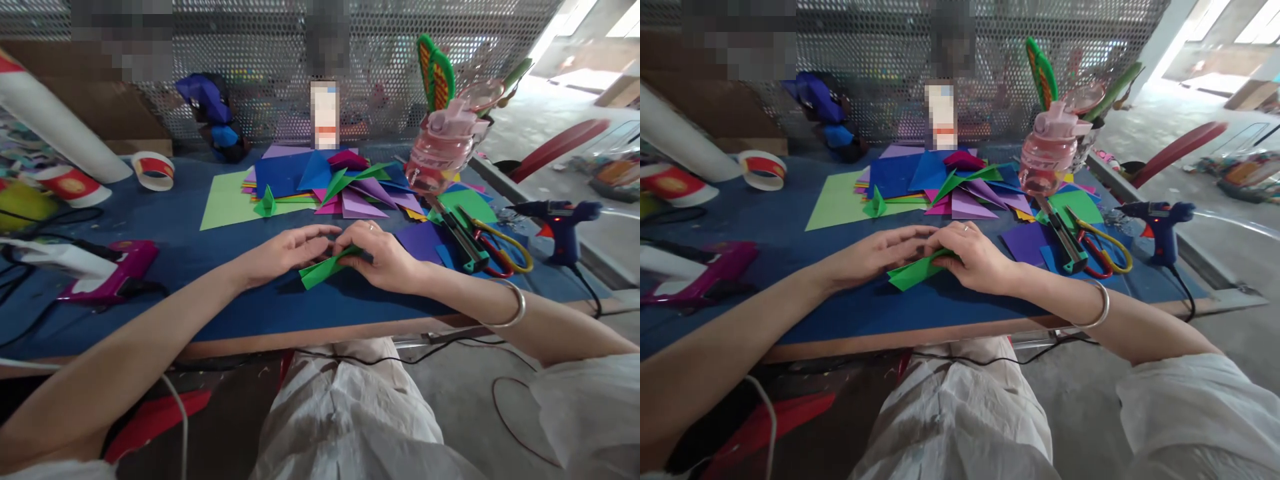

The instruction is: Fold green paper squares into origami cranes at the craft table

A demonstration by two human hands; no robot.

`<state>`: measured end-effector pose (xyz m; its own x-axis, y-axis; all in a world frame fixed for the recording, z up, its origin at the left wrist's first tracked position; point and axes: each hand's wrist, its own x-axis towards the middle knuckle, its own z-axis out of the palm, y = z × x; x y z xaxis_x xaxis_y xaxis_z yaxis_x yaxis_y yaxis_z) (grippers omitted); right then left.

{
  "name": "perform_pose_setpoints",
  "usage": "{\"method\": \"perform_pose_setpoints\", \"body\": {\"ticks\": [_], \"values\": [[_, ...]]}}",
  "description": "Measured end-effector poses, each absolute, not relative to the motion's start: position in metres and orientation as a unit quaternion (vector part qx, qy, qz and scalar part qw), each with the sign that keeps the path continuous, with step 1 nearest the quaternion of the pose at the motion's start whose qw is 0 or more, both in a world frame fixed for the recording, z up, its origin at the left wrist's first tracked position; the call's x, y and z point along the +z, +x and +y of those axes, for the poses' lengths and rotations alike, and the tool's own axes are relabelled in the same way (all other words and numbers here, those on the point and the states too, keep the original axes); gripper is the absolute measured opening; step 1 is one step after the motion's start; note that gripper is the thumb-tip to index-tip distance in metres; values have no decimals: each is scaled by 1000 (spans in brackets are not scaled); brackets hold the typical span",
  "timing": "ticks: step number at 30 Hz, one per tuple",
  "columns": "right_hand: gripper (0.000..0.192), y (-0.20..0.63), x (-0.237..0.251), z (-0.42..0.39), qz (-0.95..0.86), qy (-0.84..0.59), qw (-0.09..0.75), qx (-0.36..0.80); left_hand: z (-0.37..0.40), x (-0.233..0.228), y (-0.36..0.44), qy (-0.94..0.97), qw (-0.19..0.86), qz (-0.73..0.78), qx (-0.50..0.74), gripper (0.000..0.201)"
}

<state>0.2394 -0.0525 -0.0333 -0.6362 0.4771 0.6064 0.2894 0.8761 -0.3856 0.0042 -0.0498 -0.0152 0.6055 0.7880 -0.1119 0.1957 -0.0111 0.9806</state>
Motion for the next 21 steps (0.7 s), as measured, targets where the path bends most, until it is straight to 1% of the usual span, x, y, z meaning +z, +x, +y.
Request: {"method": "perform_pose_setpoints", "body": {"ticks": [5,8,10,12,14,16,18,21], "values": [[13,238,-32,-55,-883,-212,406,99,-52,-14,4,651,662,306,212,64],[33,237,-33,-56,-851,-254,446,112,-50,-16,4,634,666,320,228,68],[44,236,-35,-57,-817,-297,464,167,-49,-18,5,625,652,341,260,74],[49,234,-38,-58,-785,-327,460,255,-48,-20,6,620,635,356,292,79],[54,232,-39,-59,-761,-330,443,341,-48,-21,8,623,620,357,317,82],[58,231,-39,-59,-745,-316,432,399,-49,-21,9,633,607,349,330,81],[61,229,-39,-60,-735,-310,431,421,-51,-21,11,644,599,338,334,80],[67,228,-38,-62,-730,-323,430,421,-54,-20,13,660,589,325,334,81]]}}
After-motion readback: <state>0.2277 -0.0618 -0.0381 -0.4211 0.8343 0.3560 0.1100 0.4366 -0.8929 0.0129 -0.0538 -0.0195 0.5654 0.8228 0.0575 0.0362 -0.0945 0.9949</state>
